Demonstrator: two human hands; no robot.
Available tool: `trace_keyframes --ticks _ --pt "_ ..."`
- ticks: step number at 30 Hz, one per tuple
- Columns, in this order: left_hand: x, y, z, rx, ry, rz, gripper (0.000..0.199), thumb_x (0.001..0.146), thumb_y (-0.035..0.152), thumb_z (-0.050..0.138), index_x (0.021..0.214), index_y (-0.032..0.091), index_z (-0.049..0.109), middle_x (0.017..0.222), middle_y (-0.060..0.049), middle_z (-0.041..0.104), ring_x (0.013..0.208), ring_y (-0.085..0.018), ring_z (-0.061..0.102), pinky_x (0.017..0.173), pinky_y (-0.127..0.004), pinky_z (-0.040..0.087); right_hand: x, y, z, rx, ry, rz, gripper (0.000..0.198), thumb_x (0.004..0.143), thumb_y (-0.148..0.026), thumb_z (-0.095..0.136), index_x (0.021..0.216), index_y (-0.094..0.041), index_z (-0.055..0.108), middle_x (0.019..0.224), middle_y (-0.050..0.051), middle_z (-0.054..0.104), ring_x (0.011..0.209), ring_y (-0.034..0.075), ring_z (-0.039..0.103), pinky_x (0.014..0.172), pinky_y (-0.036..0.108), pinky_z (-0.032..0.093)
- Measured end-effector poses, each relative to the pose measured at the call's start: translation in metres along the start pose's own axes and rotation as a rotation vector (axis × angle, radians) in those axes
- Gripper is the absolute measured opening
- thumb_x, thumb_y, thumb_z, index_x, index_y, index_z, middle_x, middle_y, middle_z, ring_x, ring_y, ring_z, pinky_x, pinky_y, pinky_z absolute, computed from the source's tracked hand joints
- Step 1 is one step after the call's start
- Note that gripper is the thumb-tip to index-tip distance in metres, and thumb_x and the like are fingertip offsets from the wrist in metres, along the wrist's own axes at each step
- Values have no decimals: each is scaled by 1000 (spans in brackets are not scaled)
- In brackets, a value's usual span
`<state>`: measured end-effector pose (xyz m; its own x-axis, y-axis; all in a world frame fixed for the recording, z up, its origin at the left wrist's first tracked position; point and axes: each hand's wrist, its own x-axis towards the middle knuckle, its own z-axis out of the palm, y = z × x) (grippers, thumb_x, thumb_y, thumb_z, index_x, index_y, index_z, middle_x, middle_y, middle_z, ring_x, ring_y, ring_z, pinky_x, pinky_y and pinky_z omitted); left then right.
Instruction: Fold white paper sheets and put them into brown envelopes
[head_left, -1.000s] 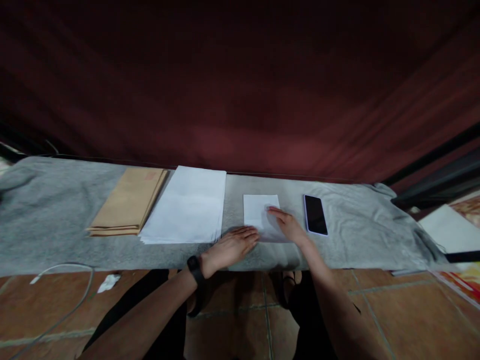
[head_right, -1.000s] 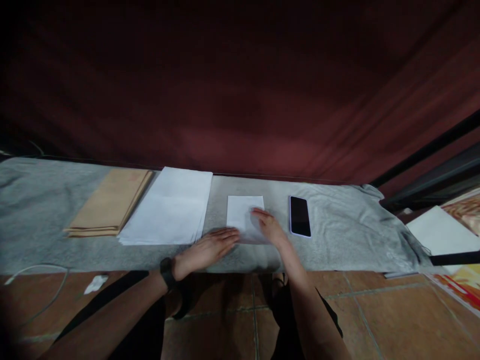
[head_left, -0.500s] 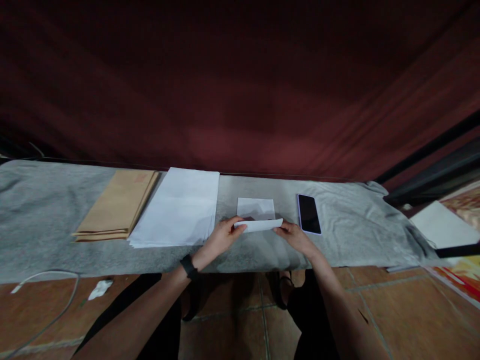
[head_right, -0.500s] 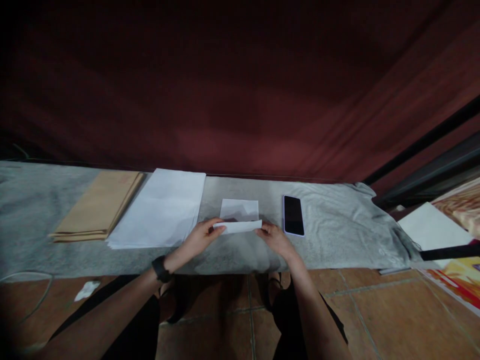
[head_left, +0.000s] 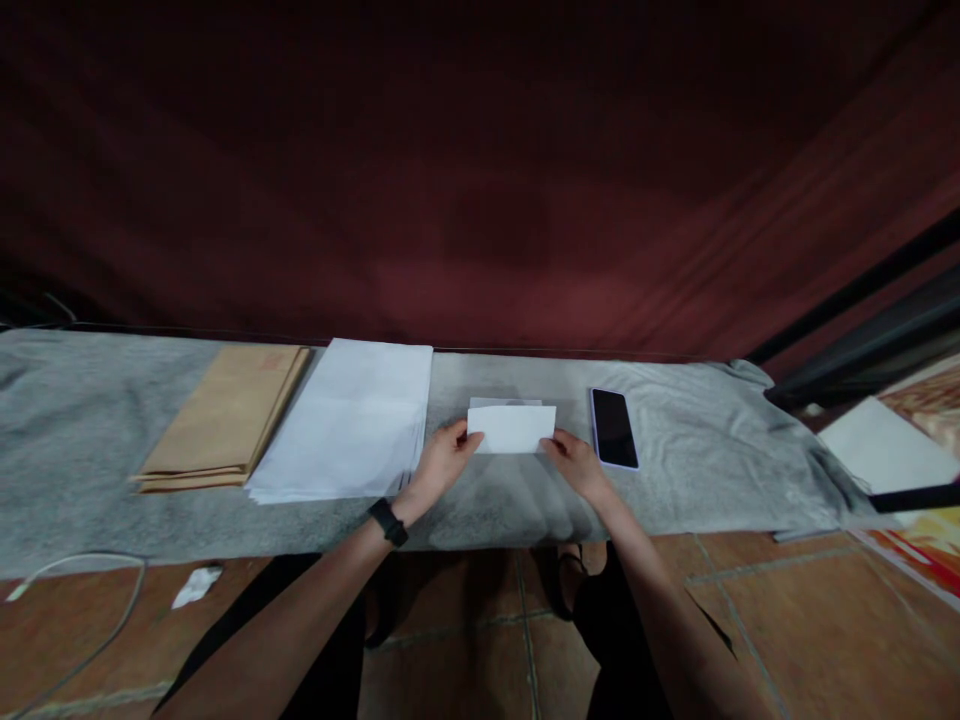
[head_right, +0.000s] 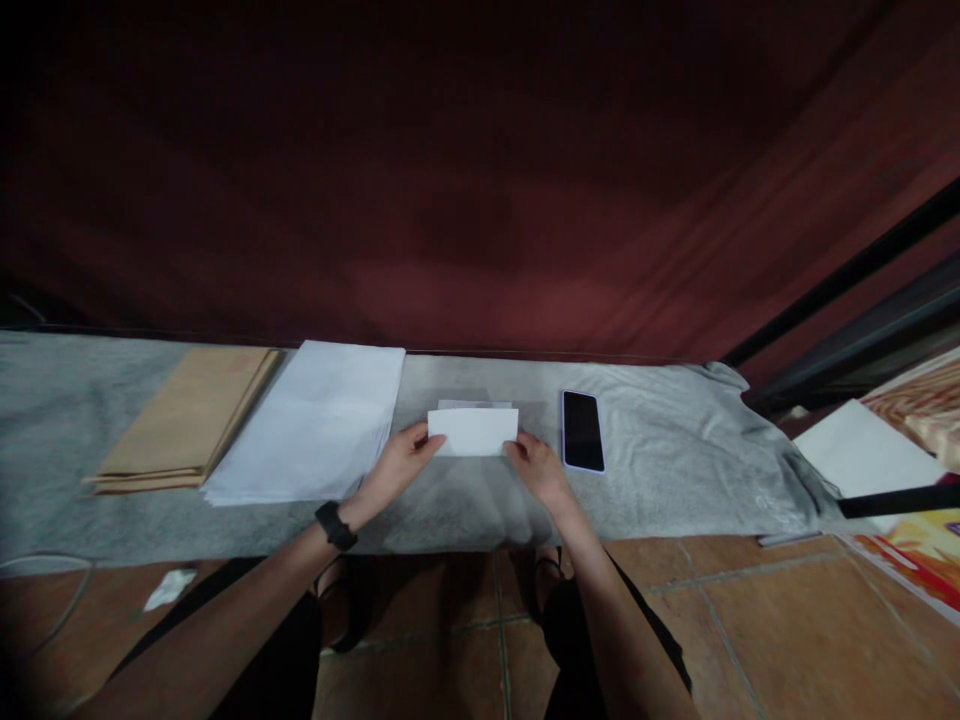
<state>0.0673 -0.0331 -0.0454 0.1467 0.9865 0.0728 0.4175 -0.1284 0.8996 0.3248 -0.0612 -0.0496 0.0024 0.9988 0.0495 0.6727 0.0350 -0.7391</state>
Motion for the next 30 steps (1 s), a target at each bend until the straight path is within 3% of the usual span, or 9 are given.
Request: trace_keyframes --ticks 4,9,13,17,23,27,30 --pt "6 -1 2 53 43 7 26 85 41 61 71 19 62 66 0 62 61 -15 54 58 -25 38 1 -3 2 -7 41 -3 31 90 -46 50 69 -24 59 60 -1 59 57 16 52 56 27 37" --pt "10 -3 5 -132 -27 -15 23 77 39 72 86 18 67 84 -4 72 76 -20 65 68 -29 50 5 -6 -2 65 106 -9 36 90 -54 52 70 -24 58 59 -2 56 57 16 50 56 27 37" --pt "11 9 1 -295 -19 24 25 80 42 67 89 19 65 94 -5 73 89 -21 67 80 -31 52 7 -16 -11 238 180 -7 43 87 -63 54 72 -23 59 57 -5 49 56 14 45 55 26 35" --pt "12 21 -3 -405 26 38 26 84 46 64 87 20 58 83 -2 69 82 -18 65 73 -27 49 7 -30 -18 396 150 -24 43 83 -64 59 71 -23 58 59 -5 47 57 13 44 57 25 37" --pt "17 27 -6 -450 143 -12 27 83 46 66 83 21 55 72 2 63 66 -13 56 58 -22 41 4 -39 -17 489 63 -41 38 78 -60 65 76 -23 61 69 -2 58 66 15 50 62 26 42" --pt "17 31 -7 -494 160 -4 27 82 44 68 85 20 59 76 2 65 69 -13 58 62 -22 43 5 -39 -15 502 118 -14 37 78 -57 66 68 -23 54 57 -6 45 56 12 41 53 24 36" --pt "16 33 -7 -531 145 -25 27 82 44 70 91 19 63 79 1 67 73 -14 61 67 -24 47 7 -36 -13 526 111 21 37 77 -58 65 68 -24 53 56 -6 44 54 12 40 51 24 34"
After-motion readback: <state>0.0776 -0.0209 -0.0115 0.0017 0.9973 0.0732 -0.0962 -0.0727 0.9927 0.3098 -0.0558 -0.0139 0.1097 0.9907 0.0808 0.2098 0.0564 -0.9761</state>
